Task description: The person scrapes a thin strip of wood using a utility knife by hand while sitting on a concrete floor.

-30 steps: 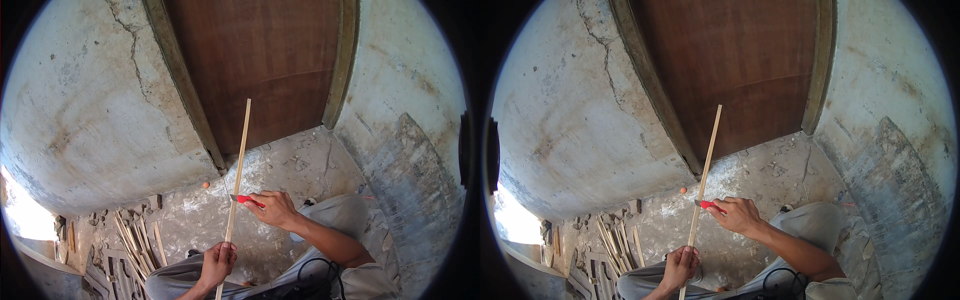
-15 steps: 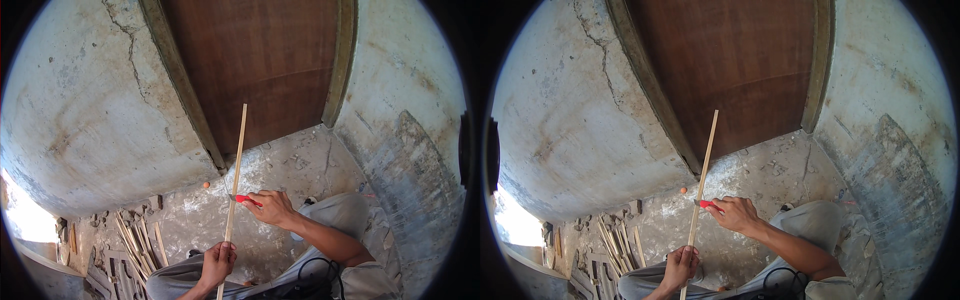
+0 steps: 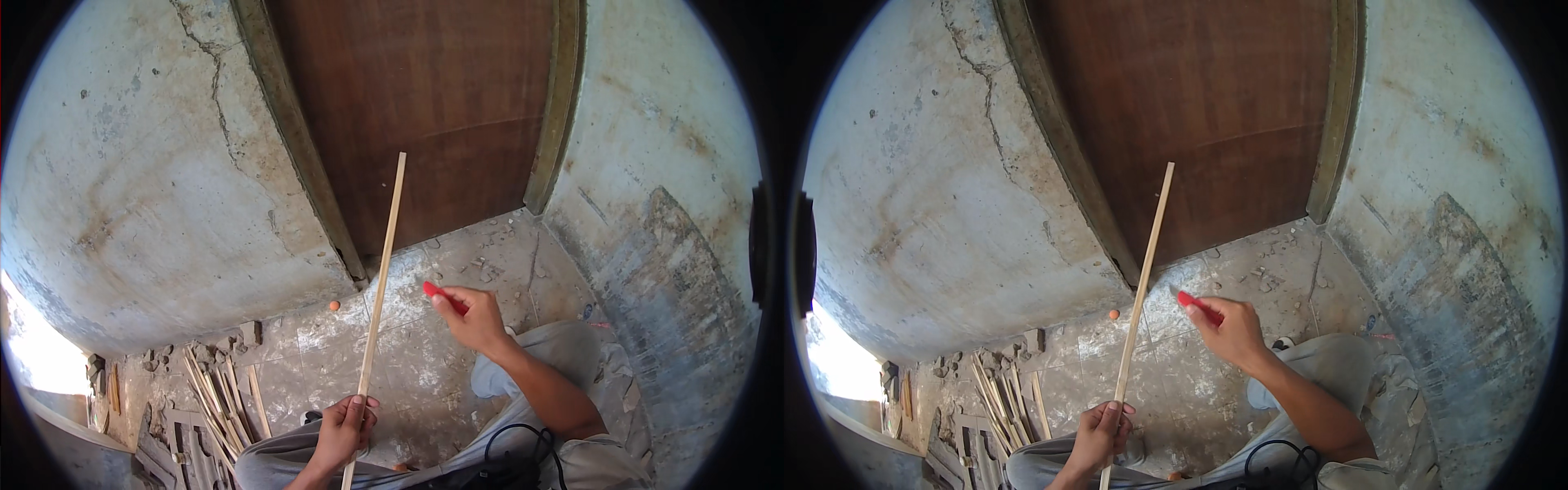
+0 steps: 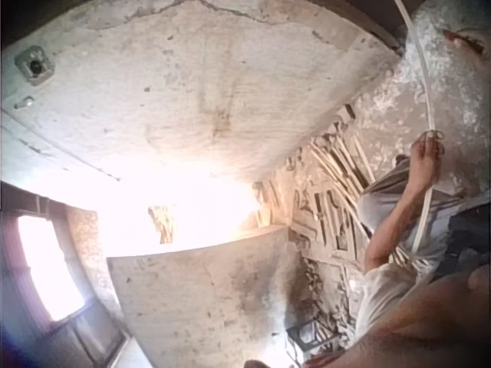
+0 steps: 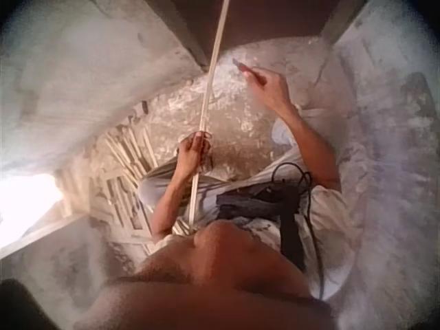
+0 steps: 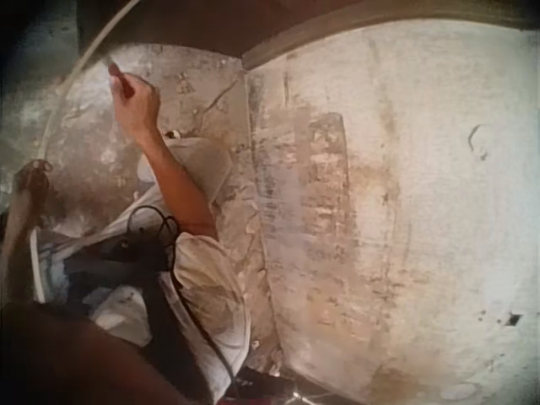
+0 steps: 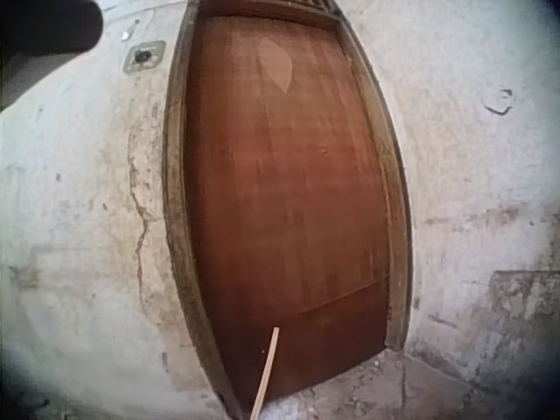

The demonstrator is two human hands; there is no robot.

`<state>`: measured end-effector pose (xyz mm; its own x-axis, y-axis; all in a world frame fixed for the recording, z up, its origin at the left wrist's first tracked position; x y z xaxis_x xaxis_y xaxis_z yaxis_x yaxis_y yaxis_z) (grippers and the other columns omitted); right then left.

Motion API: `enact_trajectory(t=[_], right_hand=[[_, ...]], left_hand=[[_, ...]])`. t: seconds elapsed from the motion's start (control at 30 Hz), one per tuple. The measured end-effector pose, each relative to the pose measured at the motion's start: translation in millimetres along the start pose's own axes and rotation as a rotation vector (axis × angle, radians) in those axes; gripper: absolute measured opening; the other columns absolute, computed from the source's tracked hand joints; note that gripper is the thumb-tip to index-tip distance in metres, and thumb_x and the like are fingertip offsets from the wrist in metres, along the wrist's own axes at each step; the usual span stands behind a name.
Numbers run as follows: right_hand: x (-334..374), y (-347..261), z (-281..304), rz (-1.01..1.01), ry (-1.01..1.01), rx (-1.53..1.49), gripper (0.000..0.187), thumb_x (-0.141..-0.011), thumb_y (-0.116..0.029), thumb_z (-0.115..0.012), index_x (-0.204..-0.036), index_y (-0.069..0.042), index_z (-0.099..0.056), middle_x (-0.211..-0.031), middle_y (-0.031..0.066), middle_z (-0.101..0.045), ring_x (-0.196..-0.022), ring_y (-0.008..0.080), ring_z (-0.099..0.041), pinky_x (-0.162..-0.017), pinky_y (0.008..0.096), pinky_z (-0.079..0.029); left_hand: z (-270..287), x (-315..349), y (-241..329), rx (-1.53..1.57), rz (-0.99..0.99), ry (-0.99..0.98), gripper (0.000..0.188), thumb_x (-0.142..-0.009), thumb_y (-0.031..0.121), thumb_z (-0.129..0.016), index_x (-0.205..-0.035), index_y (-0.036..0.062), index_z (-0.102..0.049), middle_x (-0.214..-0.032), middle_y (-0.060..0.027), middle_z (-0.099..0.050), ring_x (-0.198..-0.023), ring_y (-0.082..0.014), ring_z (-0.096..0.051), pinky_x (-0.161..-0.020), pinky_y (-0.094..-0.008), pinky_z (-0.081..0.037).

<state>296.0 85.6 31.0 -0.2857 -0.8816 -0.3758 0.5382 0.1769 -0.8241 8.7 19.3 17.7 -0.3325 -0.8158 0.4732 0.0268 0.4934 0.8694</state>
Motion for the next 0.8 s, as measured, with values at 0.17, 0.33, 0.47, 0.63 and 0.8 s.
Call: enact_trajectory(t=[0.17, 0.33, 0.47, 0.63, 0.8], right_hand=[[20, -6, -20, 0.202, -0.179, 0.037, 0.031, -0.087, -0.029, -0.074, -0.103, -0.002, -0.072, -0.075, 0.014, -0.07, -0.061, 0.0228, -0.067, -0.057, 0.0332, -0.051], [31, -8, -26, 0.208, -0.21, 0.089, 0.026, -0.087, -0.026, -0.073, -0.101, -0.005, -0.069, -0.083, 0.0134, -0.072, -0.068, 0.0305, -0.071, -0.059, 0.0381, -0.055], [34, -6, -28, 0.309, -0.244, 0.14, 0.026, -0.086, -0.026, -0.073, -0.102, -0.007, -0.067, -0.082, 0.0127, -0.073, -0.068, 0.0298, -0.072, -0.059, 0.0385, -0.056], [38, -9, -30, 0.307, -0.248, 0.136, 0.027, -0.085, -0.026, -0.074, -0.103, -0.008, -0.066, -0.079, 0.0119, -0.073, -0.067, 0.0295, -0.072, -0.059, 0.0394, -0.056], [40, -15, -31, 0.202, -0.359, 0.122, 0.032, -0.089, -0.032, -0.072, -0.108, -0.009, -0.062, -0.084, 0.0121, -0.074, -0.069, 0.0336, -0.072, -0.06, 0.0412, -0.057]], left_hand=[[-6, 1, 0, 0.028, 0.011, -0.024, 0.033, -0.109, 0.027, -0.04, -0.108, -0.0013, -0.058, -0.065, -0.0012, -0.052, -0.044, -0.0054, -0.036, -0.039, -0.0232, -0.028], [-7, -2, -3, 0.02, -0.001, -0.019, 0.033, -0.108, 0.028, -0.042, -0.109, -0.0007, -0.058, -0.067, -0.0016, -0.053, -0.044, -0.0054, -0.036, -0.039, -0.023, -0.029], [-7, -1, 1, 0.063, 0.075, -0.045, 0.032, -0.109, 0.028, -0.04, -0.113, 0.0022, -0.058, -0.072, -0.0012, -0.054, -0.047, -0.0037, -0.034, -0.042, -0.0216, -0.03], [-10, -2, 3, 0.118, 0.074, -0.053, 0.03, -0.109, 0.029, -0.039, -0.118, 0.0042, -0.055, -0.072, -0.0022, -0.055, -0.046, -0.0045, -0.034, -0.042, -0.022, -0.03], [-3, -5, 2, 0.199, 0.125, -0.1, 0.026, -0.108, 0.025, -0.04, -0.119, 0.0049, -0.053, -0.077, -0.0046, -0.057, -0.045, -0.0082, -0.038, -0.04, -0.0233, -0.034]])
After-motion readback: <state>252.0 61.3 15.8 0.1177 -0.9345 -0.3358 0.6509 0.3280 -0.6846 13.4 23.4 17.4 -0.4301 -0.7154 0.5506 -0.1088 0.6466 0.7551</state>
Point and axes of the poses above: each hand's wrist, its own x-axis away from the middle knuckle, its own z-axis out of the back of the hand, y = z × x, the point moved 1 cm from there along -x, towards the middle knuckle
